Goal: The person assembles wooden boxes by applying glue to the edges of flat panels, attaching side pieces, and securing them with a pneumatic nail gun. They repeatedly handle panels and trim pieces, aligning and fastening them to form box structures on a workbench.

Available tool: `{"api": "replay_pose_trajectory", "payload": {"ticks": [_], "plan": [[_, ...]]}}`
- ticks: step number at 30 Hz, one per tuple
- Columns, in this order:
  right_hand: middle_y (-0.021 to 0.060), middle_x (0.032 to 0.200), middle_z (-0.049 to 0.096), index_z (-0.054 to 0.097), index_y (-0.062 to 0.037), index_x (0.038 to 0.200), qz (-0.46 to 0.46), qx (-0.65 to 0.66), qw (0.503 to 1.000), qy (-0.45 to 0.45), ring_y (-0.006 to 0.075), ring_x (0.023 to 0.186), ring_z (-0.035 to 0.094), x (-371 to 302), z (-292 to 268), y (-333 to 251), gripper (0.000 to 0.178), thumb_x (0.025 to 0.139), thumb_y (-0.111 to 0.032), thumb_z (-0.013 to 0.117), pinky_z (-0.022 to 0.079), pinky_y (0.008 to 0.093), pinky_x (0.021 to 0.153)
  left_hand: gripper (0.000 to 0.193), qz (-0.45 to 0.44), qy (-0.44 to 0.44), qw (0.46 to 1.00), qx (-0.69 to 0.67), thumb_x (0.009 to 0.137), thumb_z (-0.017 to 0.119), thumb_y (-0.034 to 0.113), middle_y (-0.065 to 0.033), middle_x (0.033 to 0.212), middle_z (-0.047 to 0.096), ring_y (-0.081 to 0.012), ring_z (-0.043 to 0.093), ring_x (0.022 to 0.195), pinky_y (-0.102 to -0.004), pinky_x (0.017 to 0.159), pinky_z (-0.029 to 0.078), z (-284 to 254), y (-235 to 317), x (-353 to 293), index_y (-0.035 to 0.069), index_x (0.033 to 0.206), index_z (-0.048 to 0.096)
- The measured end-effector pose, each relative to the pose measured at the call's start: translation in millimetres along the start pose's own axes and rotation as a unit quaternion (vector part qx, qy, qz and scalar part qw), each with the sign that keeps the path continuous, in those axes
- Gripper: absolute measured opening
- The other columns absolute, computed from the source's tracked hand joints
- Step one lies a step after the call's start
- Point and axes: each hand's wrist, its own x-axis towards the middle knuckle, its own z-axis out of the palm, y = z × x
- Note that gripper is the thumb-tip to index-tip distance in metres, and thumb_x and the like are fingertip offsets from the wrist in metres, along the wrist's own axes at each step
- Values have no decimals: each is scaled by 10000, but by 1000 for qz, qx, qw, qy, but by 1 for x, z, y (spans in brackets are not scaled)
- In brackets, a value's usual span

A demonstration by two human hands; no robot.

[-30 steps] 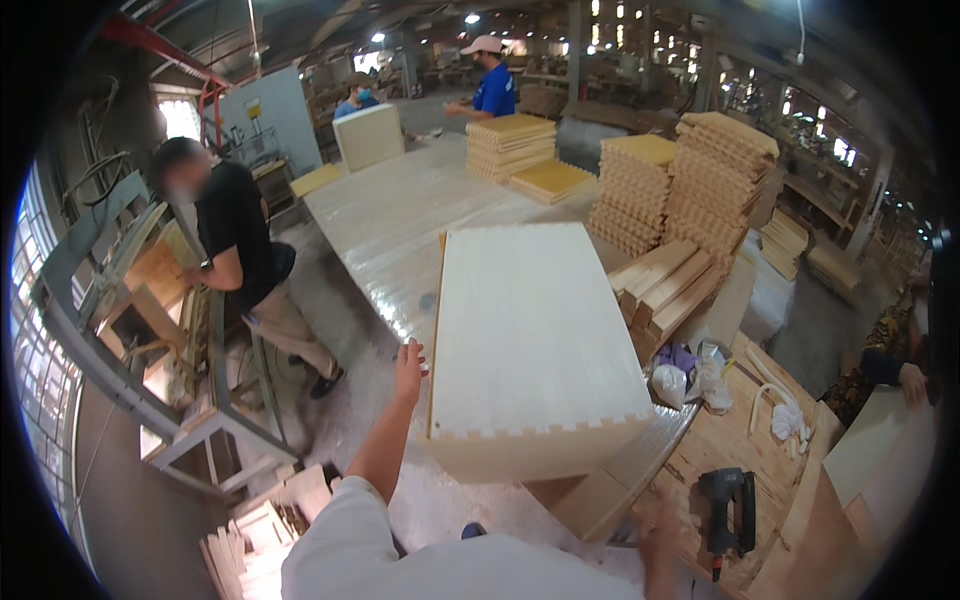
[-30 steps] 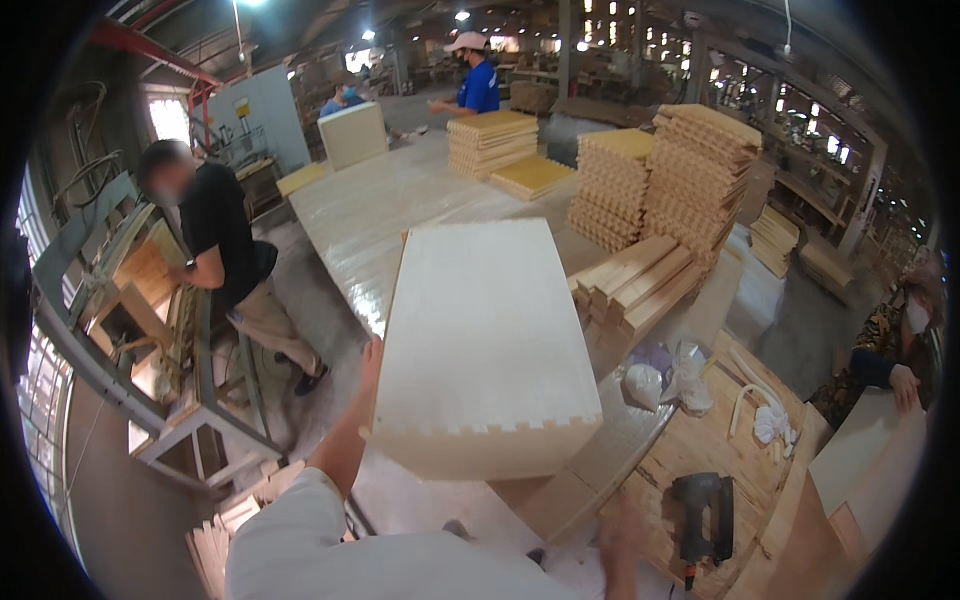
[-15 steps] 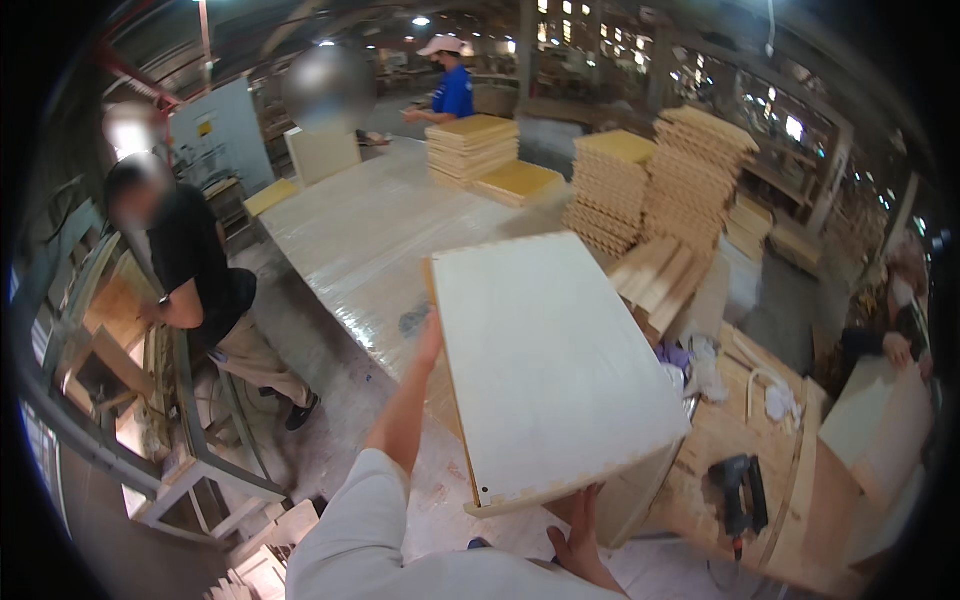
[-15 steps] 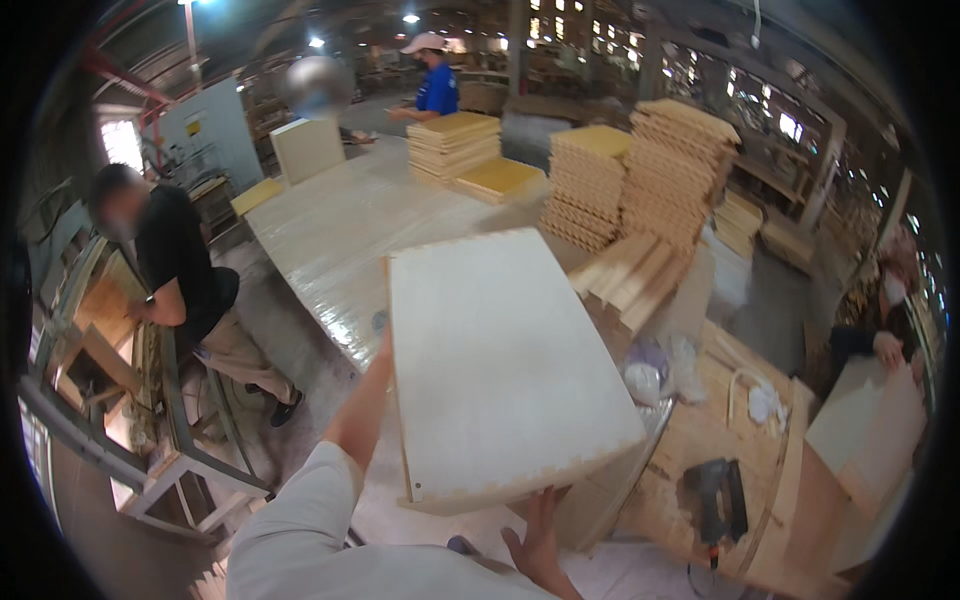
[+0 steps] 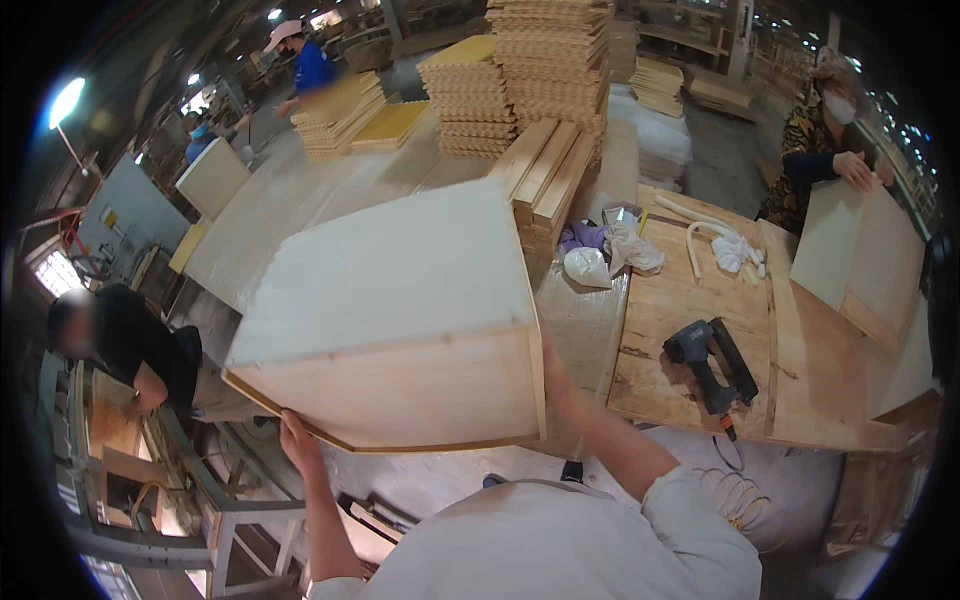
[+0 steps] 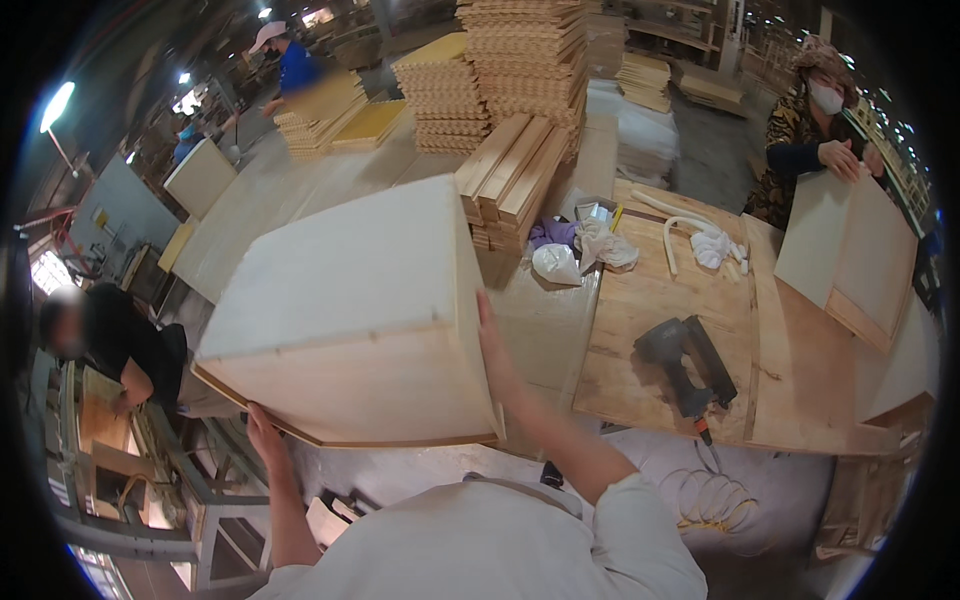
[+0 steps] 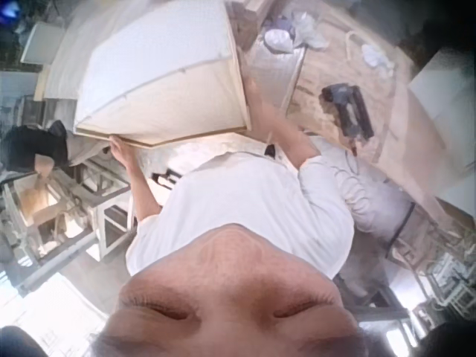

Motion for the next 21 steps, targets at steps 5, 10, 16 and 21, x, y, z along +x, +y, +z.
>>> {"api": "replay_pose_trajectory", "payload": {"ticks": [5,10,16,21], "plan": [[114,1455,340,220,-66,1478,182,87,977,-73,210,1290,363,92,-18,-94,718,966,-565,280,293,339,1068,386,100,-44,970,216,976,475,304,-88,642,530,-155,425,599,-325,562,378,-14,112,-23,-53,857,566],[87,1207,559,408,-86,1392,282,54,951,-113,157,1012,558,156,-42,-104,652,968,-564,280,478,312,836,237,35,-135,974,177,931,489,170,-27,669,561,-105,464,584,-279,556,387,-15,149,-31,-40,902,595],[123,1203,564,454,-30,1318,287,187,939,-15,237,1034,578,159,-120,-38,603,960,-506,356,509,390,822,253,-75,-192,974,90,869,506,106,-37,827,613,-124,568,768,-255,707,448,14,153,-22,-40,1054,600],[71,913,590,554,-43,1111,143,-78,905,394,143,673,589,85,-248,82,300,882,-236,569,473,261,516,396,-98,-192,976,-36,839,512,81,-95,1071,610,-142,572,942,-260,852,435,42,139,-29,-38,1217,527]]}}
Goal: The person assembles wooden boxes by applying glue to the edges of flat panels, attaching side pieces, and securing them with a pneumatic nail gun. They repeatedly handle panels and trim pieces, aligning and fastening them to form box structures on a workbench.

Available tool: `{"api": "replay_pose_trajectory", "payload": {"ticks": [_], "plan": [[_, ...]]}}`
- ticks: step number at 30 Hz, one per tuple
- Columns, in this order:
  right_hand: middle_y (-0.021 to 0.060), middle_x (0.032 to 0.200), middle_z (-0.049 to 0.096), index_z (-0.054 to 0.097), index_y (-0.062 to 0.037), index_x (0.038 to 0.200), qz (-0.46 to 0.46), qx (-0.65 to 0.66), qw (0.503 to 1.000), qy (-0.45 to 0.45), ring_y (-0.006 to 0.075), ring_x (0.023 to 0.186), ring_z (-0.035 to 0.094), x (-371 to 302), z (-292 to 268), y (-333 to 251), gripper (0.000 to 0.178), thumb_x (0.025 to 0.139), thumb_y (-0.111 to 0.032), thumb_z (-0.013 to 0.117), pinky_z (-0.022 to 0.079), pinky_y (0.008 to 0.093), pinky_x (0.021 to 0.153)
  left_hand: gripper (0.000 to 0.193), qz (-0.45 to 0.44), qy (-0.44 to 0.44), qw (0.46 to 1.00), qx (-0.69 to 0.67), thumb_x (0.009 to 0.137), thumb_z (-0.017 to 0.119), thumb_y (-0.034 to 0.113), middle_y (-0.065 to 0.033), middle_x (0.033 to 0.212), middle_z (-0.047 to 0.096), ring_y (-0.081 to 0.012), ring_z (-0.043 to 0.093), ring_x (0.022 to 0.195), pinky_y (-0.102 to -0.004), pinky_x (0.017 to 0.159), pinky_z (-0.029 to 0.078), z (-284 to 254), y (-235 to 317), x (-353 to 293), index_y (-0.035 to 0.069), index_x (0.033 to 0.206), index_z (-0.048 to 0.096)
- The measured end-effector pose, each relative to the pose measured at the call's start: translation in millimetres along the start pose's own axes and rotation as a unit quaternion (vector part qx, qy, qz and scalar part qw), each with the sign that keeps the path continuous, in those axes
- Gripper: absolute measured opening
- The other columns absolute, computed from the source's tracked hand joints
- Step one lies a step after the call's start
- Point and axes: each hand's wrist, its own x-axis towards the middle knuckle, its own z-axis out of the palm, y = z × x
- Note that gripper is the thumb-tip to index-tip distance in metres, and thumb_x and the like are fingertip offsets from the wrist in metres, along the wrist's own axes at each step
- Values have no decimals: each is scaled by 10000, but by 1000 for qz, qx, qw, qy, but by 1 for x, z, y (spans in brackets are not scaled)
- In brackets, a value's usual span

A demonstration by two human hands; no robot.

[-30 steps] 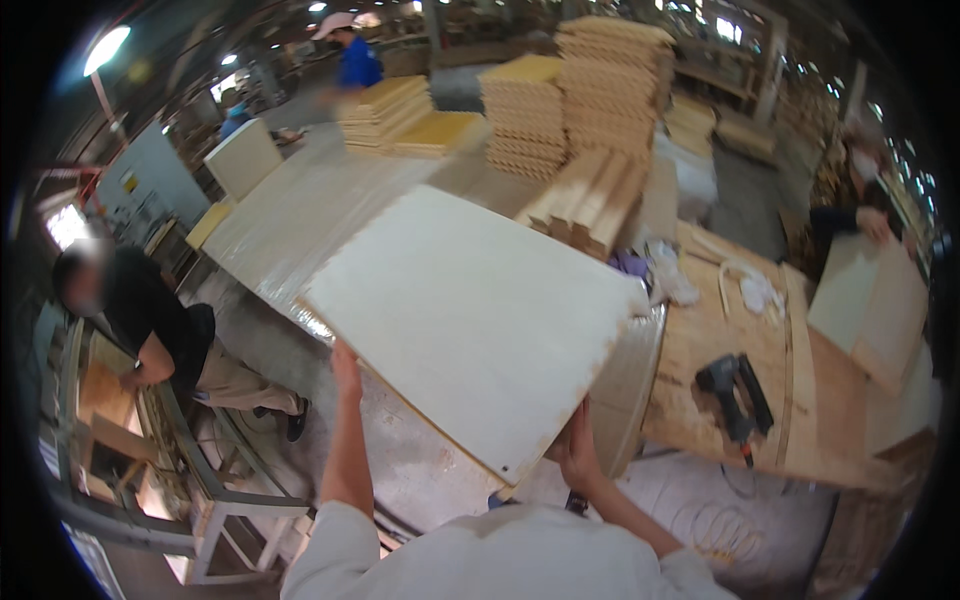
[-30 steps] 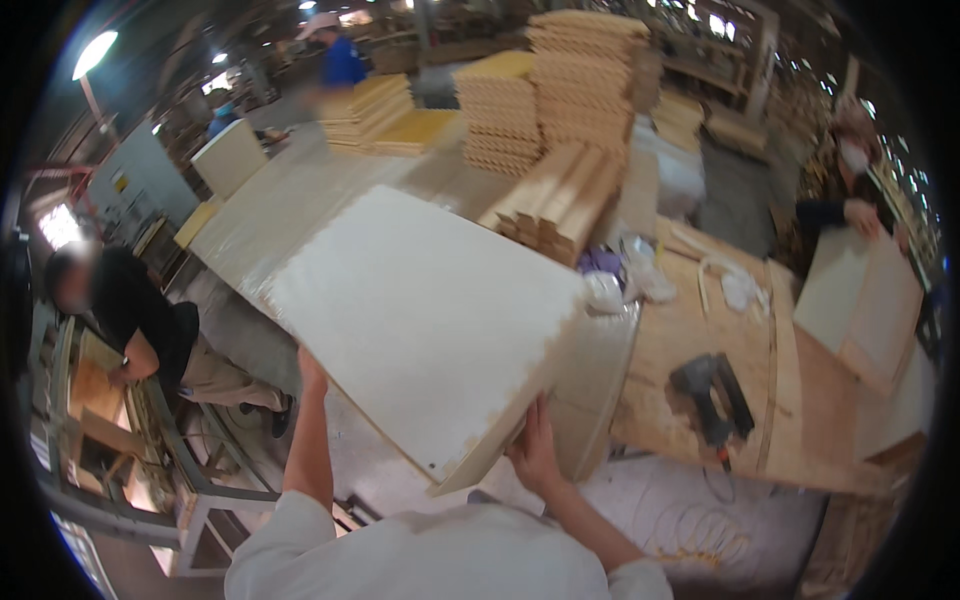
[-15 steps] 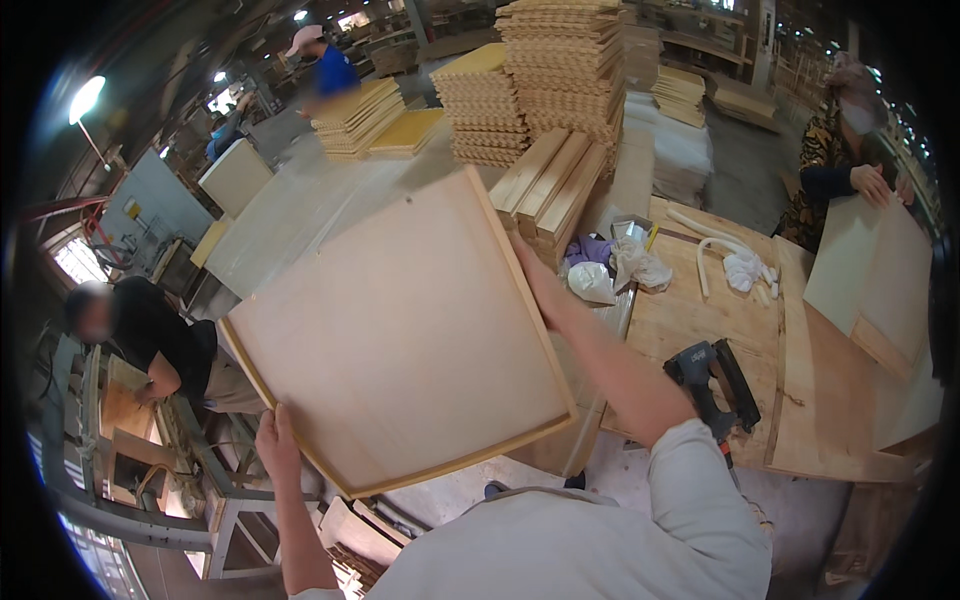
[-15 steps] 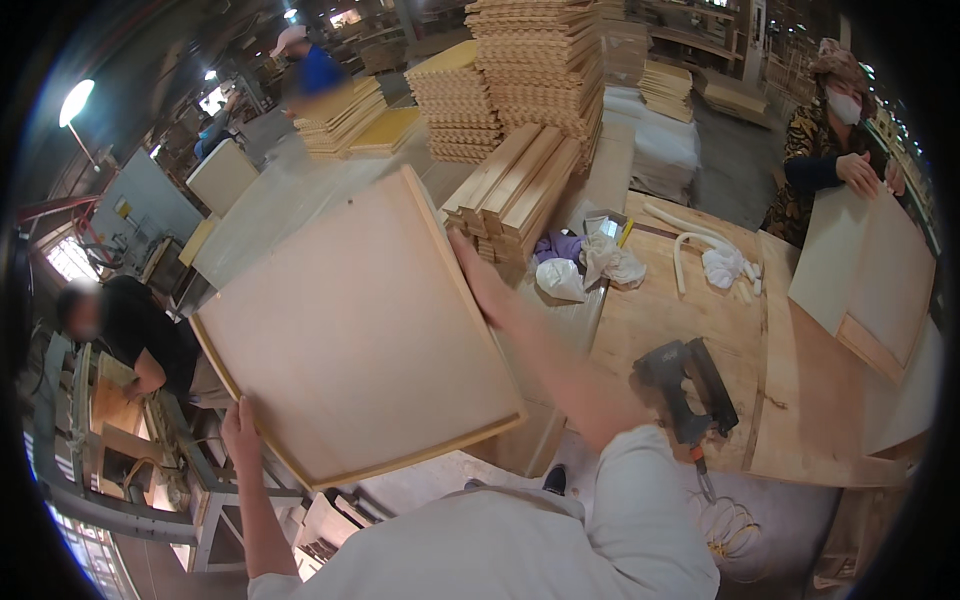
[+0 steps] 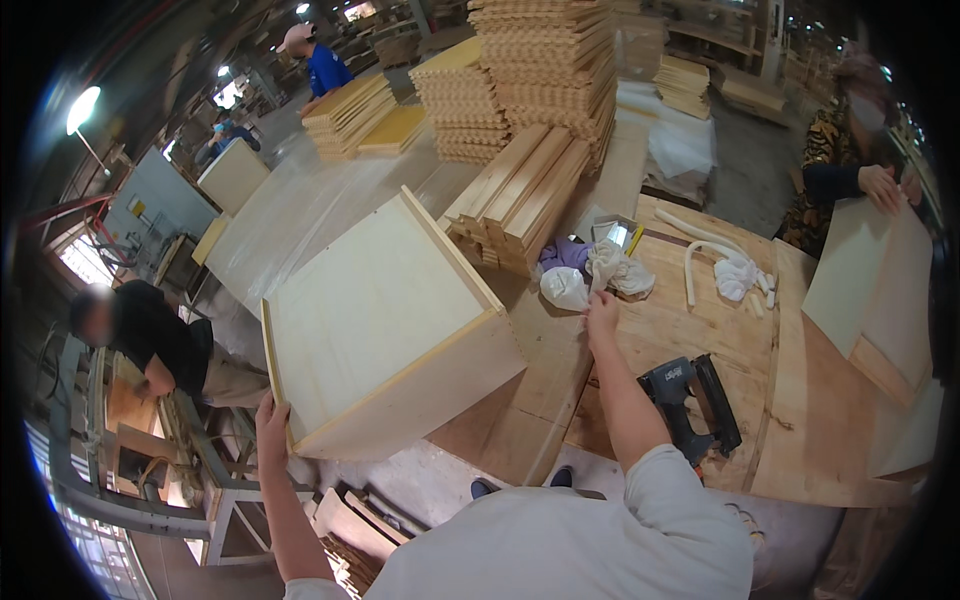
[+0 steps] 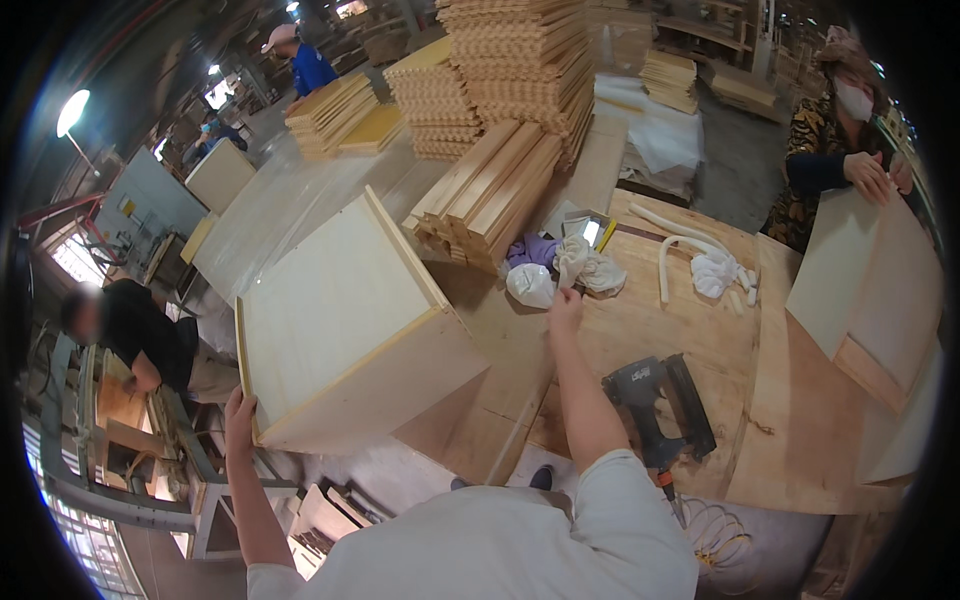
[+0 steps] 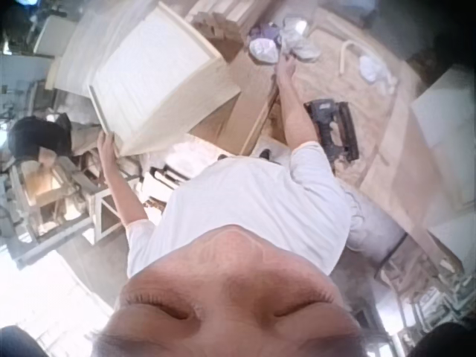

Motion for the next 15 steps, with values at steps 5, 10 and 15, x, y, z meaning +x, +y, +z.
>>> {"api": "replay_pose_trajectory", "payload": {"ticks": [5,10,15], "plan": [[134,942,606,586,-4,1083,-81,-272,959,-5,238,809,620,6,-20,22,349,860,-272,594,489,350,653,510,25,-8,1000,12,819,492,47,-116,1198,564,-180,543,1074,-286,950,401,13,1,-41,-43,1318,442],[155,1066,610,628,-35,1054,-47,-438,897,-42,331,972,607,-24,12,-14,341,822,-285,636,468,408,836,581,25,35,998,-36,817,488,64,-140,1312,497,-203,495,1175,-299,1015,360,29,-15,-82,-47,1377,377],[107,974,588,627,-40,997,-231,-219,947,45,266,850,604,-20,2,-1,224,830,-188,645,472,366,782,593,54,26,996,-73,829,482,43,-164,1357,459,-213,456,1234,-312,1044,325,31,-12,-73,-62,1396,342]]}}
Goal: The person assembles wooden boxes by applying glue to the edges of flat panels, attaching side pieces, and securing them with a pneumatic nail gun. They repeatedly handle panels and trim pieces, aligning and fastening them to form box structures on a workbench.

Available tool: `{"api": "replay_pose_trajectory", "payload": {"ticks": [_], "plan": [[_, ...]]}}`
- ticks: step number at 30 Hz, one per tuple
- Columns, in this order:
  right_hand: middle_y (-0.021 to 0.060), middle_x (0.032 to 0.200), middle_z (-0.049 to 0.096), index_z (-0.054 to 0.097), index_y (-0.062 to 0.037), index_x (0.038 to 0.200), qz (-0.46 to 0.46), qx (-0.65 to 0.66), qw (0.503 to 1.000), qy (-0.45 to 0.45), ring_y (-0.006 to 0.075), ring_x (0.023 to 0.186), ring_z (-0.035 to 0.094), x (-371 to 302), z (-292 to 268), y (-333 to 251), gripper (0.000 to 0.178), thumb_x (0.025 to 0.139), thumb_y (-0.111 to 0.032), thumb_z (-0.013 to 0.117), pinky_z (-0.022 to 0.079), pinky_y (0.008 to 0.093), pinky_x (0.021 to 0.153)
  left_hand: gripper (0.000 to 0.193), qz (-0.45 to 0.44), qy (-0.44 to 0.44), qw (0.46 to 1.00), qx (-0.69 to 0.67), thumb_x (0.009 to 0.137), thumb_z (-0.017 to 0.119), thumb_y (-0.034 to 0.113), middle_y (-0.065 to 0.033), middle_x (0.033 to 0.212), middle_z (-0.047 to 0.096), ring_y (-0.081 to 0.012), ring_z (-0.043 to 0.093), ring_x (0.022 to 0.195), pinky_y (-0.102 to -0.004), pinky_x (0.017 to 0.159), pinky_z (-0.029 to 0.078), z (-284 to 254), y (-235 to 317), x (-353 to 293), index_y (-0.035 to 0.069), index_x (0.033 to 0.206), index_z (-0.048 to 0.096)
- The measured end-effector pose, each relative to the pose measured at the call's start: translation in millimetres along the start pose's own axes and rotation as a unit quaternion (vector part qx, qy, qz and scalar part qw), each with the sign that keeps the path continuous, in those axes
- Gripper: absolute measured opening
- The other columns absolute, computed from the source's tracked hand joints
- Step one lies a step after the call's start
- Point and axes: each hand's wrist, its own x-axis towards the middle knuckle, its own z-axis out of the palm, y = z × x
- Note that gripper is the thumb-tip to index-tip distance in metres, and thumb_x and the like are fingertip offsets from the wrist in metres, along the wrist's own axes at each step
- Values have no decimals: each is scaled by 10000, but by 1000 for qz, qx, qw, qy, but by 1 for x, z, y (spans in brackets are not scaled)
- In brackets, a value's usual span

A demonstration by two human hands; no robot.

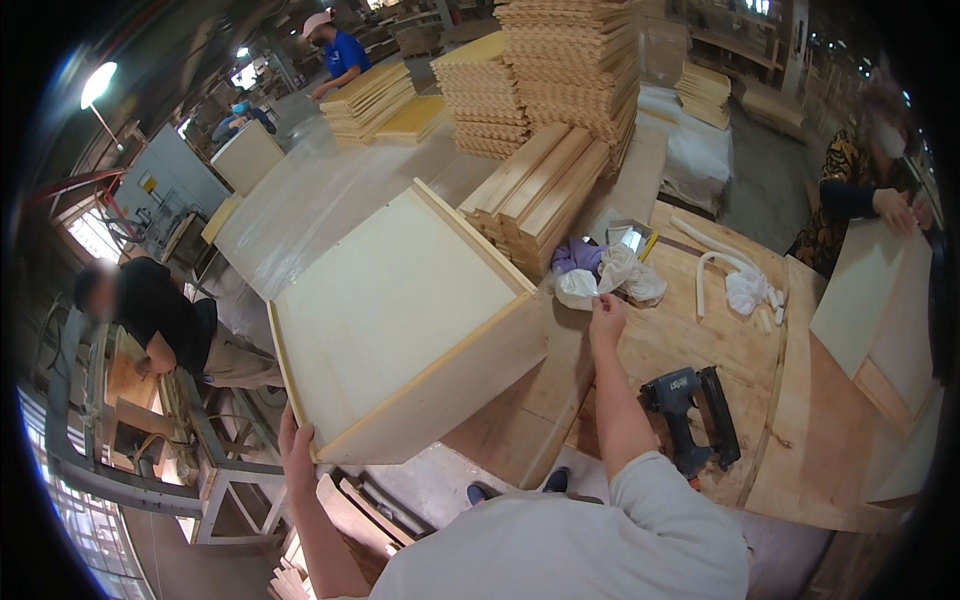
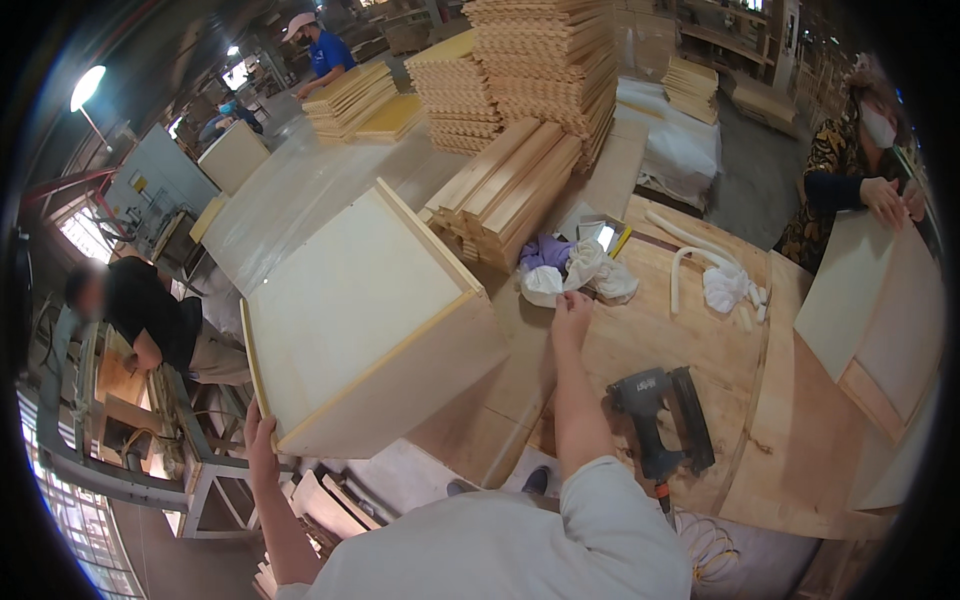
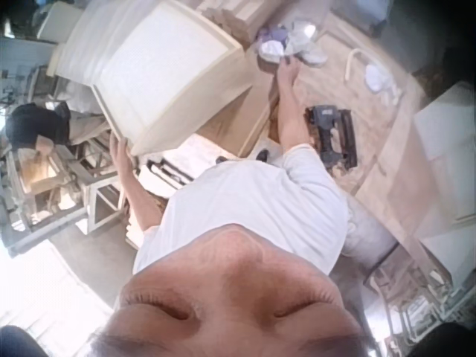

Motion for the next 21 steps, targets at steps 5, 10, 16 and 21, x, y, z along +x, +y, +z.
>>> {"api": "replay_pose_trajectory", "payload": {"ticks": [5,10,16,21], "plan": [[56,989,584,586,-57,1050,101,271,957,-5,204,828,599,8,-35,-5,195,908,-190,595,481,316,772,593,22,-7,1000,-10,824,484,51,-165,1360,457,-222,445,1246,-310,1051,311,-2,-12,8,-52,1394,357],[39,1108,604,490,-130,1264,138,532,835,7,212,1001,607,17,-102,-74,348,966,-310,491,544,404,769,590,24,-1,999,-27,814,477,65,-161,1339,481,-222,462,1228,-312,1035,325,-6,-22,3,-58,1381,370],[82,1389,458,458,-153,1336,178,704,677,-121,317,1262,442,-16,-121,-131,448,983,-397,329,417,558,966,588,42,13,999,-30,818,500,101,-164,1323,483,-224,469,1204,-306,1021,338,-7,-23,2,-61,1371,381],[83,1065,556,528,-119,1173,245,755,592,-144,244,909,552,-46,-114,-108,546,892,-570,402,489,459,855,602,69,-26,997,-36,834,502,83,-167,1366,449,-237,446,1251,-328,1050,315,-8,-25,6,-49,1399,340]]}}
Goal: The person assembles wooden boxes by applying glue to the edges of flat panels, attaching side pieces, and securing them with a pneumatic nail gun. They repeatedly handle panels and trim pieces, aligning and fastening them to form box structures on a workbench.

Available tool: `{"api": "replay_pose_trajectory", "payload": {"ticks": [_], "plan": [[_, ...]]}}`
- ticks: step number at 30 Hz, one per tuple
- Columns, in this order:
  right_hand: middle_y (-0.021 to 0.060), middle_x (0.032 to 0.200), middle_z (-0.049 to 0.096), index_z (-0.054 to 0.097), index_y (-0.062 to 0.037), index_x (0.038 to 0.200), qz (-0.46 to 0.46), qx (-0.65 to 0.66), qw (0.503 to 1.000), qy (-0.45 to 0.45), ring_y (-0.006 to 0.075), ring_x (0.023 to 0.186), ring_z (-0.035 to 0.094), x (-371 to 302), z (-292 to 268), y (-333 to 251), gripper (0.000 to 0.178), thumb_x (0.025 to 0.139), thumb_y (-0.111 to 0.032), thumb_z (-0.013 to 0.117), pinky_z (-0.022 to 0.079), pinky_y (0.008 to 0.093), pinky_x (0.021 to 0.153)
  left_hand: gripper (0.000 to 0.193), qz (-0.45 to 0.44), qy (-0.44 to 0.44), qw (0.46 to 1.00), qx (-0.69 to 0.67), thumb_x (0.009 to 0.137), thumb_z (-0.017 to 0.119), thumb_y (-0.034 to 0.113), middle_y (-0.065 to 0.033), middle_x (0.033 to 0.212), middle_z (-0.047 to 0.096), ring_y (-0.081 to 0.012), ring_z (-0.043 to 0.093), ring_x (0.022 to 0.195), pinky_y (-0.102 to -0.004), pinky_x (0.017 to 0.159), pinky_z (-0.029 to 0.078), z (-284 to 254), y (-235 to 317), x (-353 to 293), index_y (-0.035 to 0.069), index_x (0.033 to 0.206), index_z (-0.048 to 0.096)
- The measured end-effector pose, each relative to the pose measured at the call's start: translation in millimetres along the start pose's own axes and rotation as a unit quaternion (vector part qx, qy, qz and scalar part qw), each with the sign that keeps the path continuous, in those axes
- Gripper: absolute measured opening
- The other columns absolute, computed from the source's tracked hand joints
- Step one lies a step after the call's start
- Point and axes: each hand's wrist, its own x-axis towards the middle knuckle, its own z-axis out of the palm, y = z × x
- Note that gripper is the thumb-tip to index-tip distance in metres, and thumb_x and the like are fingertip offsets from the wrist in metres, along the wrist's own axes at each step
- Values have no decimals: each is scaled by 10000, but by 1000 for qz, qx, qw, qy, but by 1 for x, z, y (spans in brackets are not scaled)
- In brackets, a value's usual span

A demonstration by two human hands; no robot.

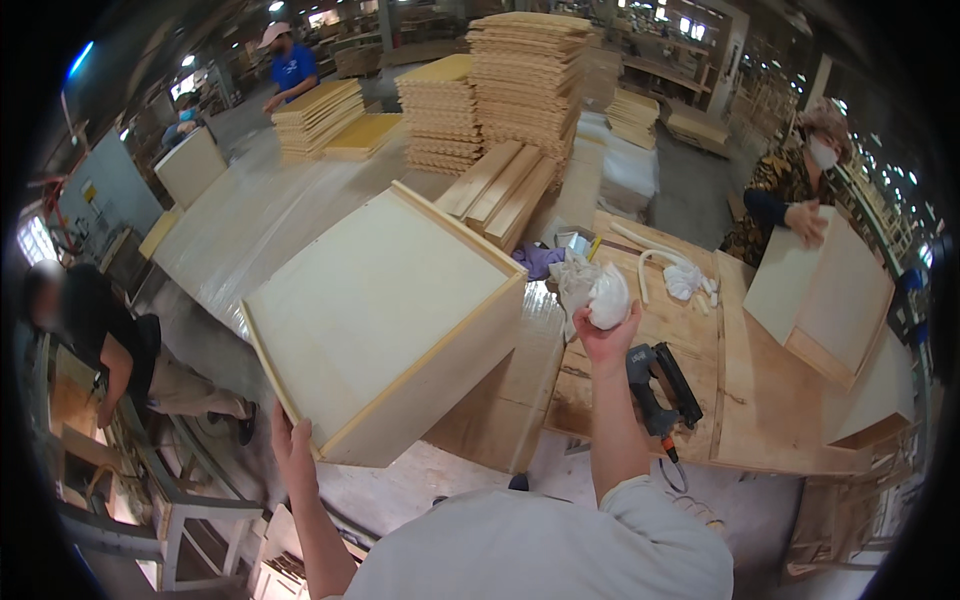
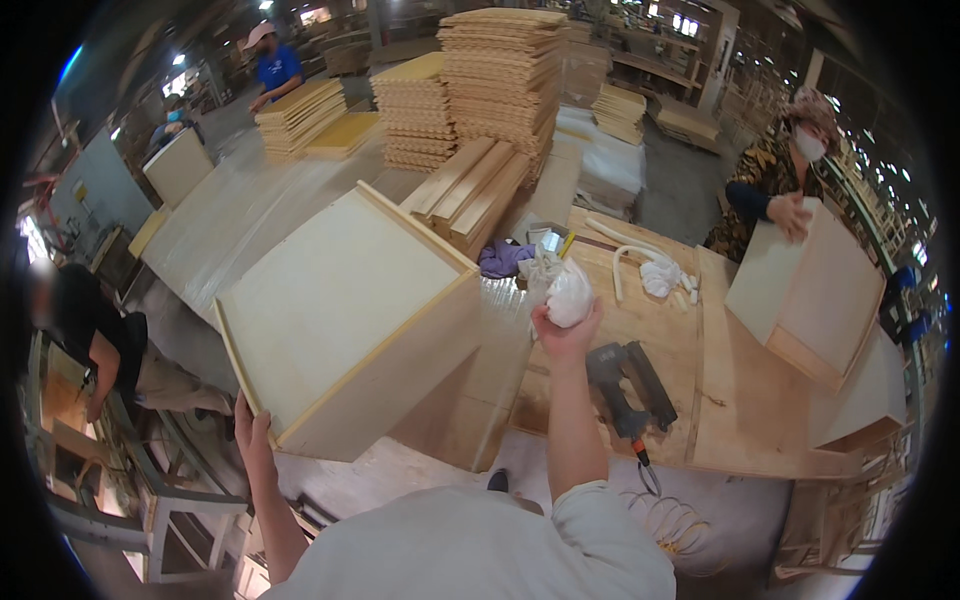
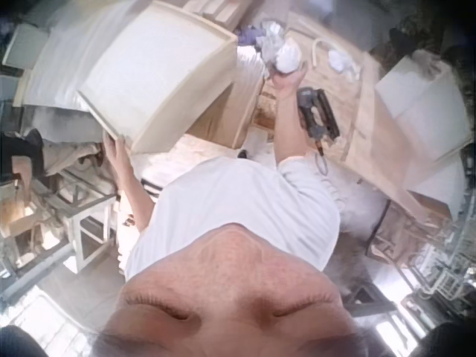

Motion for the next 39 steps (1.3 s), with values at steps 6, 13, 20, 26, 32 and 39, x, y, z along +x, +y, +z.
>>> {"api": "replay_pose_trajectory", "payload": {"ticks": [6,13,20,26,32,39], "plan": [[100,1141,586,533,-124,1190,9,-141,990,-24,281,955,582,-12,75,59,564,900,-588,399,526,469,773,612,-2,40,999,2,839,523,80,-145,1325,480,-217,480,1204,-321,954,418,-7,-17,-4,-6,1416,339],[146,1171,578,506,-44,1228,143,-188,943,-235,271,1023,574,-19,130,135,517,921,-459,476,523,383,769,652,-13,15,1000,-6,852,562,151,-233,1255,474,-250,549,1038,-317,849,475,-3,-22,-1,27,1440,309],[86,997,615,647,1,921,67,-490,816,-299,148,881,595,-76,174,243,181,799,-127,685,495,279,747,592,17,24,999,21,924,476,240,-167,1376,422,-247,430,1215,-347,957,402,-3,-27,-5,41,1452,297],[55,918,614,670,-1,838,-17,-591,681,-432,121,803,592,-85,177,274,146,725,-45,750,468,255,667,556,-55,-26,993,-99,985,378,379,-115,1417,403,-226,396,1260,-353,997,362,-11,-36,-34,60,1438,339],[80,885,620,665,6,815,-34,-639,598,-482,150,794,604,-88,180,283,144,700,-38,741,468,265,679,524,-57,-39,991,-112,969,443,295,-123,1434,387,-241,381,1285,-360,1037,333,-13,-43,-57,53,1425,354],[68,770,586,641,1,771,-90,-652,557,-508,156,643,576,-85,182,283,179,694,-97,770,450,281,560,739,-7,-46,997,-54,886,598,337,-142,1476,291,-273,306,1340,-412,1030,340,-6,-43,-63,71,1471,234]]}}
